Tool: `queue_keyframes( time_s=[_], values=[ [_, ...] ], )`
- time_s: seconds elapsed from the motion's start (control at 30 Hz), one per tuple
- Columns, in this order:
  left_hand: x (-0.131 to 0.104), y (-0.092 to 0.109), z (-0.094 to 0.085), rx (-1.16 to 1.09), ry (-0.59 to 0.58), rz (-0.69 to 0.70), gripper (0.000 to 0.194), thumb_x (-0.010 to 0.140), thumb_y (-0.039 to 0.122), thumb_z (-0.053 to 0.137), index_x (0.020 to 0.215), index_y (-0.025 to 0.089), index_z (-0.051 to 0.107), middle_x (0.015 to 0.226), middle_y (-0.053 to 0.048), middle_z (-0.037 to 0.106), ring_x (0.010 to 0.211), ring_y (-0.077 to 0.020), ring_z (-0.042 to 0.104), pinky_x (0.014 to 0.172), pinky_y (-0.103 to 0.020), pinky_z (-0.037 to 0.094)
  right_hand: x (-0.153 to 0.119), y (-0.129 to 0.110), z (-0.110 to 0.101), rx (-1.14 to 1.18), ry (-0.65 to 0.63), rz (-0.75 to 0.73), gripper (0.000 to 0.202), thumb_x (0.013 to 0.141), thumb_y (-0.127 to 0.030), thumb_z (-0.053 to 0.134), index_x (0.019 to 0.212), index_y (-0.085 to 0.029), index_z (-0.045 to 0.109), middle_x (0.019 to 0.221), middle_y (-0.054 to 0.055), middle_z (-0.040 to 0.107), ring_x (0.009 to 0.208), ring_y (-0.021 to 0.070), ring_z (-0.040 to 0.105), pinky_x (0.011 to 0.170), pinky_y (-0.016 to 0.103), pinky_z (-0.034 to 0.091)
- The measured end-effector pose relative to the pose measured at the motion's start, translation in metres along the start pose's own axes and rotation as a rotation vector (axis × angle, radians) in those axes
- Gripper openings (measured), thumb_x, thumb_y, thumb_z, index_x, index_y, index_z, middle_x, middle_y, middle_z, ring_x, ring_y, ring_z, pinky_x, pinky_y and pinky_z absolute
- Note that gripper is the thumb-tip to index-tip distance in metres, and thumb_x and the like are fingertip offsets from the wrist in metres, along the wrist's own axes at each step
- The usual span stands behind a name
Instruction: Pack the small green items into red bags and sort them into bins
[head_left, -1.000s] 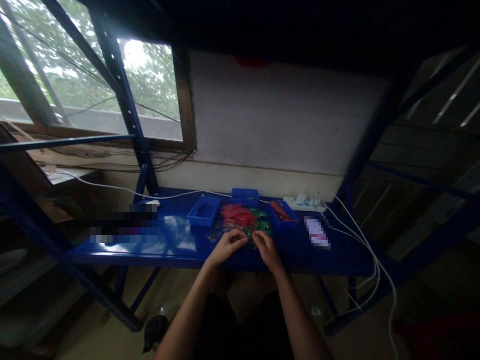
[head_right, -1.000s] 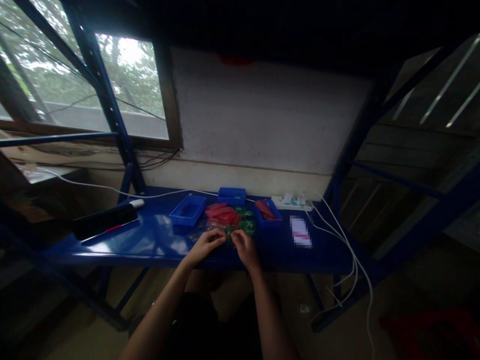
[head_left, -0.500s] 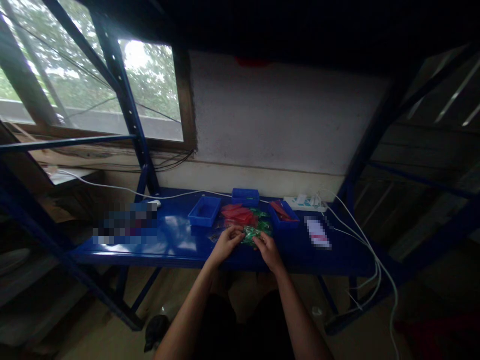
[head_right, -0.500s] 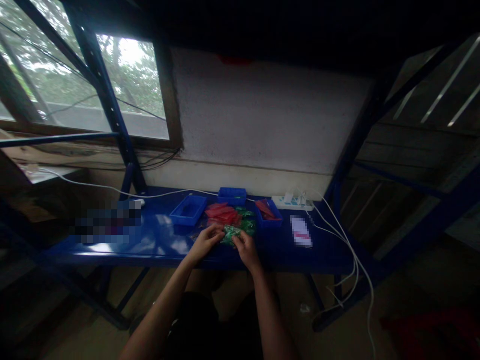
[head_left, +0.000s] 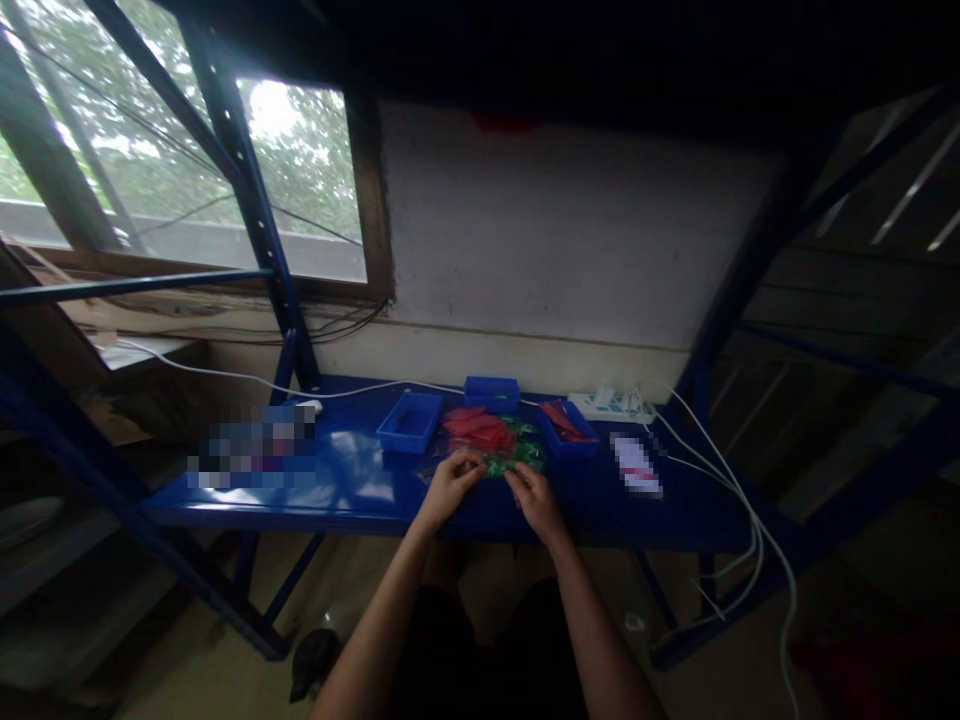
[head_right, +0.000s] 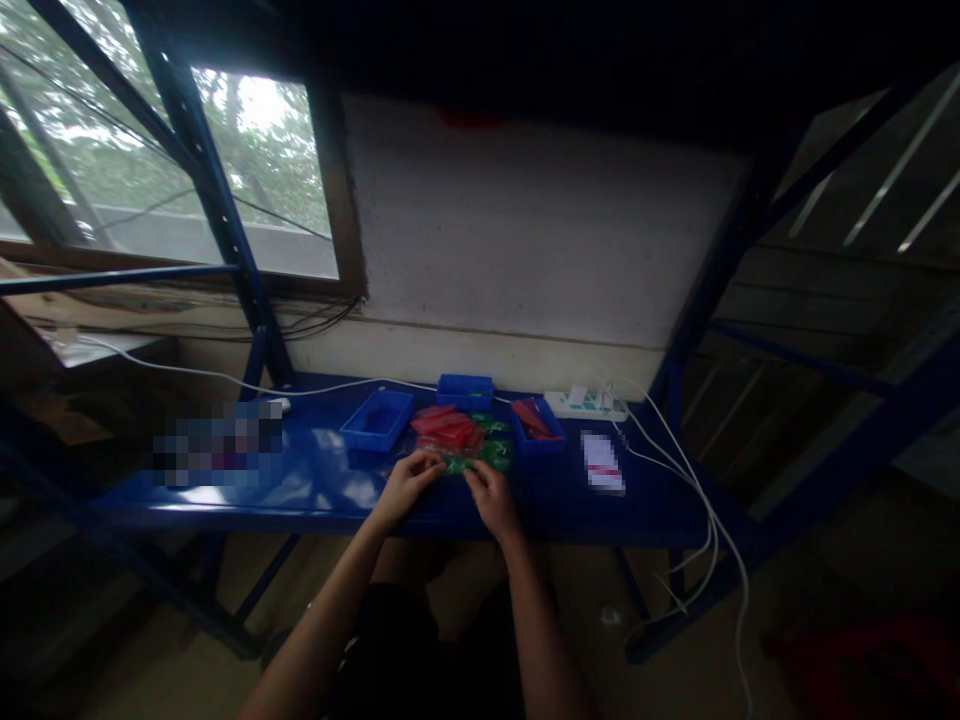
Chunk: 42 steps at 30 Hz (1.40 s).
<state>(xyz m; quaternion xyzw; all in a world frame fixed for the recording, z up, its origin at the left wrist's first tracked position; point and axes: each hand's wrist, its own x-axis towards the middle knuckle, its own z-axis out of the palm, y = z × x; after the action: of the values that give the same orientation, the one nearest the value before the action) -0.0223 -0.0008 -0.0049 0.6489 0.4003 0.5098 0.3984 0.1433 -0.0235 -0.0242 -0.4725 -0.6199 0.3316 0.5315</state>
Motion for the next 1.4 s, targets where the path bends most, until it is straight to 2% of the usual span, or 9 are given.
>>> queue_keyframes(
  time_s=[0.13, 0.3, 0.5, 0.7, 0.87, 1.03, 1.2, 1.3, 1.4],
  values=[
    [0.000, -0.002, 0.002, -0.064, -0.038, -0.037, 0.026, 0.069, 0.039, 0.065, 0.072, 0.014, 0.061, 0.051, 0.006, 0.045, 0.048, -0.0085, 0.040, 0.047, -0.020, 0.029, -0.002, -0.004, -0.001, 0.140, -0.026, 0.044, 0.025, 0.080, -0.043, 0.053, 0.082, -0.019, 0.063, 0.064, 0.000, 0.059, 0.057, 0.0134, 0.054, 0.051, 0.023, 0.042],
    [0.000, 0.002, 0.002, -0.158, -0.034, -0.050, 0.029, 0.070, 0.039, 0.065, 0.083, 0.014, 0.064, 0.063, 0.000, 0.062, 0.058, -0.0134, 0.056, 0.056, -0.023, 0.044, -0.004, -0.010, -0.004, 0.225, -0.037, 0.026, 0.033, 0.080, -0.046, 0.053, 0.098, -0.020, 0.065, 0.088, 0.006, 0.068, 0.079, 0.0193, 0.062, 0.059, 0.026, 0.048],
    [0.001, 0.003, 0.001, -0.084, -0.023, -0.062, 0.029, 0.070, 0.043, 0.064, 0.074, 0.013, 0.066, 0.063, -0.002, 0.064, 0.060, -0.0147, 0.057, 0.057, -0.024, 0.043, -0.004, -0.007, -0.003, 0.190, -0.011, 0.023, 0.021, 0.078, -0.039, 0.057, 0.088, -0.021, 0.062, 0.079, 0.001, 0.063, 0.068, 0.0153, 0.058, 0.060, 0.026, 0.048],
    [0.003, -0.002, 0.003, -0.171, -0.014, -0.115, 0.045, 0.062, 0.036, 0.071, 0.100, 0.013, 0.063, 0.066, 0.000, 0.065, 0.060, -0.0138, 0.057, 0.058, -0.023, 0.041, -0.002, -0.001, 0.000, 0.196, -0.008, 0.031, 0.013, 0.074, -0.033, 0.059, 0.080, -0.022, 0.058, 0.073, -0.001, 0.059, 0.066, 0.0153, 0.056, 0.058, 0.025, 0.047],
    [0.000, 0.006, 0.001, 0.005, -0.098, -0.060, 0.029, 0.073, 0.041, 0.061, 0.070, 0.012, 0.064, 0.057, 0.001, 0.058, 0.054, -0.0117, 0.049, 0.052, -0.022, 0.034, -0.002, -0.002, -0.001, 0.171, 0.004, 0.016, 0.014, 0.075, -0.034, 0.058, 0.080, -0.021, 0.057, 0.073, -0.001, 0.059, 0.064, 0.0144, 0.056, 0.057, 0.025, 0.046],
    [-0.001, 0.008, -0.001, 0.066, -0.100, 0.017, 0.026, 0.075, 0.039, 0.059, 0.068, 0.014, 0.063, 0.061, 0.001, 0.059, 0.059, -0.0131, 0.050, 0.057, -0.022, 0.037, 0.000, 0.000, 0.000, 0.123, 0.064, -0.003, 0.018, 0.075, -0.037, 0.059, 0.082, -0.021, 0.058, 0.082, 0.003, 0.061, 0.073, 0.0171, 0.059, 0.060, 0.026, 0.049],
    [-0.001, 0.006, 0.000, -0.001, -0.126, 0.082, 0.020, 0.074, 0.035, 0.063, 0.073, 0.016, 0.066, 0.084, -0.005, 0.070, 0.081, -0.0198, 0.060, 0.076, -0.028, 0.046, 0.000, 0.001, 0.001, -0.002, 0.191, -0.092, 0.017, 0.074, -0.037, 0.063, 0.079, -0.021, 0.064, 0.093, 0.007, 0.061, 0.086, 0.0206, 0.059, 0.072, 0.031, 0.051],
    [-0.002, 0.007, 0.000, -0.029, -0.164, 0.111, 0.019, 0.074, 0.034, 0.065, 0.081, 0.017, 0.071, 0.107, -0.008, 0.069, 0.101, -0.0250, 0.060, 0.091, -0.034, 0.044, -0.002, -0.004, 0.000, 0.019, 0.112, -0.081, 0.022, 0.077, -0.039, 0.060, 0.090, -0.021, 0.065, 0.096, 0.007, 0.064, 0.088, 0.0216, 0.061, 0.073, 0.032, 0.051],
    [-0.003, 0.005, 0.000, -0.015, -0.238, 0.153, 0.021, 0.077, 0.034, 0.064, 0.089, 0.020, 0.074, 0.117, -0.009, 0.066, 0.110, -0.0261, 0.056, 0.095, -0.036, 0.043, -0.004, -0.008, 0.000, 0.100, -0.002, -0.047, 0.033, 0.077, -0.042, 0.061, 0.102, -0.022, 0.063, 0.097, 0.007, 0.067, 0.088, 0.0224, 0.062, 0.069, 0.031, 0.050]
  ],
)
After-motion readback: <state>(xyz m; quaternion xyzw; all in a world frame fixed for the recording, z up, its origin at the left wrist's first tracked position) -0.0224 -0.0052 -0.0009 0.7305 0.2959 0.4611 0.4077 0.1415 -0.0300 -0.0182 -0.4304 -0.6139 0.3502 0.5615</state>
